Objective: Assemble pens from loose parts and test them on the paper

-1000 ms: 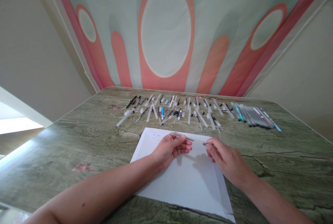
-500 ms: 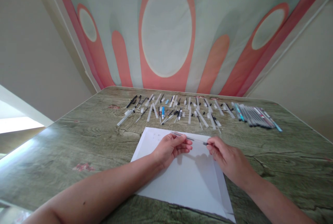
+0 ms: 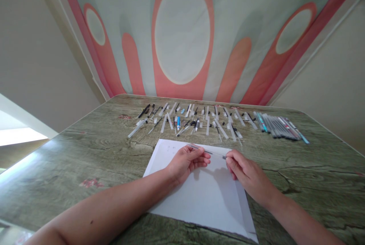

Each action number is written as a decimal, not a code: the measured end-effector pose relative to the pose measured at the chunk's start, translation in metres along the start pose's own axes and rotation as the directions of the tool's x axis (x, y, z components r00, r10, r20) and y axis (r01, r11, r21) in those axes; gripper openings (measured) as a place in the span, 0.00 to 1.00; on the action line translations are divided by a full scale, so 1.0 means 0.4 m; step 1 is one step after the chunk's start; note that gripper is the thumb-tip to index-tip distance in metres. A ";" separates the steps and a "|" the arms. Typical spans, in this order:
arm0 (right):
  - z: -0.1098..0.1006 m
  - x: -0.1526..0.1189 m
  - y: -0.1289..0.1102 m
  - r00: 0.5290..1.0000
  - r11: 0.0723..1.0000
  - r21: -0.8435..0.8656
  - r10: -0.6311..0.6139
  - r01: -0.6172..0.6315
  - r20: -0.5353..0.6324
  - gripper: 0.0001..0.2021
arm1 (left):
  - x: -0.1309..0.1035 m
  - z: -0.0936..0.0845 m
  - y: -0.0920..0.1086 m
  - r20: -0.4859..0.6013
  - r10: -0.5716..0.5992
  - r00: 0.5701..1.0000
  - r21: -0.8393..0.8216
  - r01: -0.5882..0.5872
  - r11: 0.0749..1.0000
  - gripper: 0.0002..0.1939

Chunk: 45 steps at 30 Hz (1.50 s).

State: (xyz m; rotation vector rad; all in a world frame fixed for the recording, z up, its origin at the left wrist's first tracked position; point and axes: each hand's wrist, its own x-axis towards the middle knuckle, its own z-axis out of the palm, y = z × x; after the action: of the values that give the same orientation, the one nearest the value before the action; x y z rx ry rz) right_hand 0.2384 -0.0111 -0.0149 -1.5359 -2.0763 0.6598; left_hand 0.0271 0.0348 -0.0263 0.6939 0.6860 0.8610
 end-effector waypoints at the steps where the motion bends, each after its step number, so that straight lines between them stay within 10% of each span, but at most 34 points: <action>1: -0.001 0.001 0.003 1.000 0.999 -0.032 -0.018 0.017 -0.017 0.12 | 0.000 -0.001 0.000 -0.003 -0.005 1.000 -0.008 0.005 1.000 0.08; 10: 0.000 -0.002 0.002 0.997 0.983 -0.172 -0.072 0.065 -0.034 0.11 | -0.001 -0.001 0.002 0.012 -0.005 1.000 -0.013 0.005 1.000 0.08; 17: 0.000 -0.002 -0.009 0.998 0.985 0.165 0.040 -0.046 0.039 0.14 | -0.004 0.005 0.001 0.025 0.025 0.999 0.015 -0.026 1.000 0.10; 24: 0.006 0.009 -0.021 0.991 0.756 0.641 0.080 -0.132 0.110 0.13 | -0.013 0.019 0.012 0.004 -0.012 1.000 -0.048 0.012 0.999 0.09; 31: 0.009 -0.003 -0.037 0.995 0.776 0.623 0.053 -0.097 0.088 0.19 | -0.065 0.077 -0.015 0.181 -0.220 0.959 -0.049 0.232 0.972 0.14; 34: -0.003 0.004 -0.007 0.988 0.634 0.768 0.151 -0.087 -0.013 0.16 | -0.092 0.091 0.021 0.230 -0.273 0.934 0.205 0.227 0.952 0.16; 36: -0.018 0.015 0.021 0.969 0.527 0.847 0.236 -0.068 -0.069 0.12 | -0.117 0.089 0.056 0.274 -0.197 0.941 0.583 0.000 0.812 0.15; 38: -0.031 0.027 0.046 0.953 0.465 0.883 0.290 -0.063 -0.085 0.08 | -0.142 0.082 0.074 0.422 -0.107 0.900 0.850 -0.352 0.392 0.16; 41: -0.031 0.037 0.063 0.944 0.433 0.900 0.318 -0.056 -0.094 0.12 | -0.160 0.071 0.036 0.561 -0.177 0.808 0.803 -0.584 -0.118 0.26; 45: 0.000 0.036 0.049 0.964 0.471 0.874 0.267 -0.116 -0.016 0.09 | -0.142 0.077 -0.082 0.655 -0.238 0.717 0.659 -0.696 -0.283 0.27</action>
State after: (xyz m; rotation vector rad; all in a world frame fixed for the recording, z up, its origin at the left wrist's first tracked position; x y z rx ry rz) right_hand 0.2489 0.0078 -0.0260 -1.1137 -1.0714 1.3703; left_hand 0.0378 -0.0365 -0.0192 2.7603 0.4543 0.1133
